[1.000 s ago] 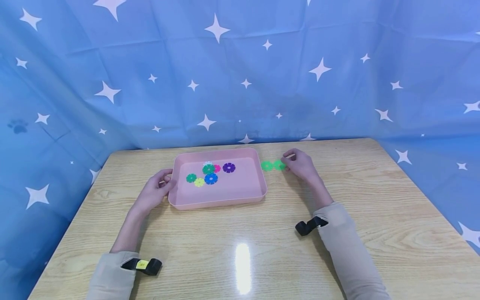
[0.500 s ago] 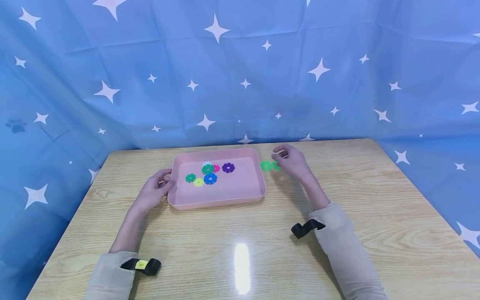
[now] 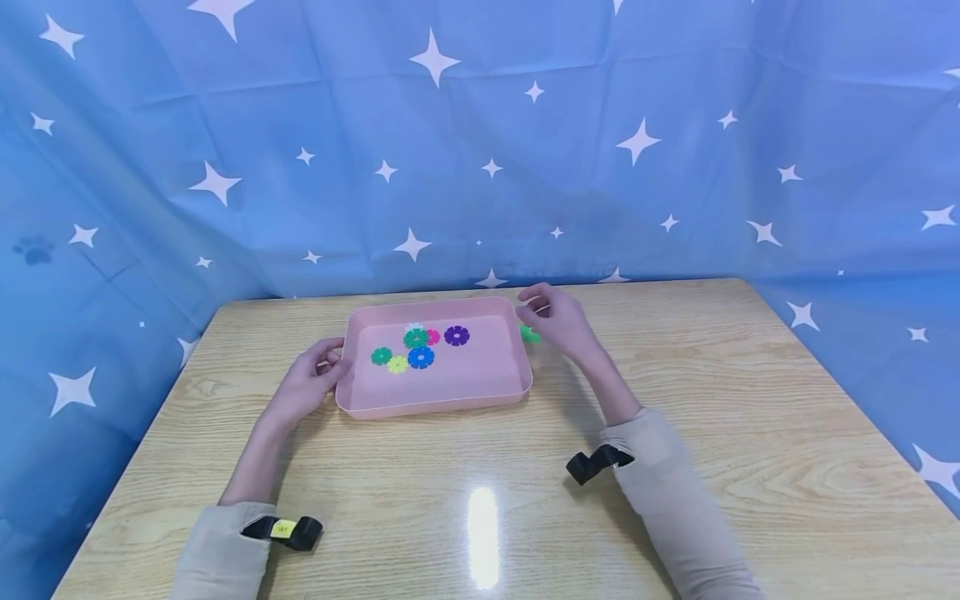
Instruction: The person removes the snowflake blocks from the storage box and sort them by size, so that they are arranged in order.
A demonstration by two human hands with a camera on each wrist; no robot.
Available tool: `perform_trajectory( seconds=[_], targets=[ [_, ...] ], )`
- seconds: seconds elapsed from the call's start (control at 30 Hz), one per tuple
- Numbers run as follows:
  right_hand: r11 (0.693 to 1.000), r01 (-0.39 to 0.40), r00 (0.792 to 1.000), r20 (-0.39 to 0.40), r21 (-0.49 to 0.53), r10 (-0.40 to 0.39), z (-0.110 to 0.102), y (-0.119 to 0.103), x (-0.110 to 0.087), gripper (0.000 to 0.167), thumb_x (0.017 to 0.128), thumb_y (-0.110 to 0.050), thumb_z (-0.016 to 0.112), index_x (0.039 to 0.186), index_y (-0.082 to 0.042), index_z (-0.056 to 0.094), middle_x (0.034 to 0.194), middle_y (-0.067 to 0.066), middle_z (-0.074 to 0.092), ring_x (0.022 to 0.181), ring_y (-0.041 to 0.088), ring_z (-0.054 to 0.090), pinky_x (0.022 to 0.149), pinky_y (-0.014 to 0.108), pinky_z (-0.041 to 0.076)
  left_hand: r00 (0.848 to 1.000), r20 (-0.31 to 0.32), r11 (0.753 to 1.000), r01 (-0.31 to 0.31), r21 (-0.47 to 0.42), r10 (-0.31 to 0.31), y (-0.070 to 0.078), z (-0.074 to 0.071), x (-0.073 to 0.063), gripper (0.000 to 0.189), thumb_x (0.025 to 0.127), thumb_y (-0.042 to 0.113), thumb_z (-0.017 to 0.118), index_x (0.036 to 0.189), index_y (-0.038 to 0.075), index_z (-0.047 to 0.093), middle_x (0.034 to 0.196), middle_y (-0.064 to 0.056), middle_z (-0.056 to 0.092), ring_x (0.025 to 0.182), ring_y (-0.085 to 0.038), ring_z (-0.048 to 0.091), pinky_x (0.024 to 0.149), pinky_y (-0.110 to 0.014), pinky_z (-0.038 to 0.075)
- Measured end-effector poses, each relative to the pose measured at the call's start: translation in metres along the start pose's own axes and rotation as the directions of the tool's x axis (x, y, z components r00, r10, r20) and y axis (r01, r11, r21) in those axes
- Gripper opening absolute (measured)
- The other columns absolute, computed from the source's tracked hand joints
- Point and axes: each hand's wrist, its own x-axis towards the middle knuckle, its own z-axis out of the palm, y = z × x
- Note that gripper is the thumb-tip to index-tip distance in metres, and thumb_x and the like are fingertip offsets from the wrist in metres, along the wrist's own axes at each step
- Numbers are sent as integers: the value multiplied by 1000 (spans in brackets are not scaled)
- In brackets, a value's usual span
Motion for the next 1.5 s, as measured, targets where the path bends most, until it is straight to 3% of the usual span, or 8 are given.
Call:
perform_trajectory(
  seconds=[0.5,0.73,0.97,1.13,1.4,1.5],
  targets=[
    [997,72,995,66,33,-74,40,-8,7,28,97,-12,63,120,3,62,106,18,69,97,31,67,90,41,53,1000,0,1000,18,11,-18,0,-2,-3,49,104,9,55,147,-9,40,106,-17,51,84,-16,55,68,-24,49],
    [997,52,993,102,65,-59,55,-8,7,29,97,-9,63,123,2,60,111,17,67,101,32,65,94,42,51,1000,0,1000,23,7,-23,-1,-2,-3,48,105,9,54,147,-9,40,106,-17,51,85,-16,56,68,-23,49],
    [1000,12,991,135,9,-13,70,-9,9,30,101,-16,62,128,-3,61,116,9,62,105,26,61,97,38,49,1000,0,1000,21,2,-21,-1,-2,-3,49,105,10,54,147,-9,40,106,-17,51,86,-18,55,67,-22,48],
    [999,34,987,155,2,-34,78,-9,14,35,100,-15,63,133,-2,60,118,10,64,107,26,62,98,38,49,1000,2,1000,27,-4,-27,-1,-1,-3,49,105,10,54,148,-8,39,106,-16,50,86,-19,55,66,-23,48],
    [996,64,973,227,-60,-49,88,-2,23,51,98,-13,67,146,-4,51,143,15,55,129,31,55,108,41,43,1000,5,1000,28,-11,-28,1,0,-3,51,105,12,55,149,-7,38,108,-15,50,90,-21,55,69,-24,48],
    [993,80,966,251,-89,-55,89,-2,24,55,98,-14,68,149,-5,49,146,14,53,130,31,54,109,41,43,1000,5,1000,26,-11,-26,2,-1,-2,52,105,13,54,150,-7,37,109,-15,50,90,-20,55,69,-24,49]
  ],
)
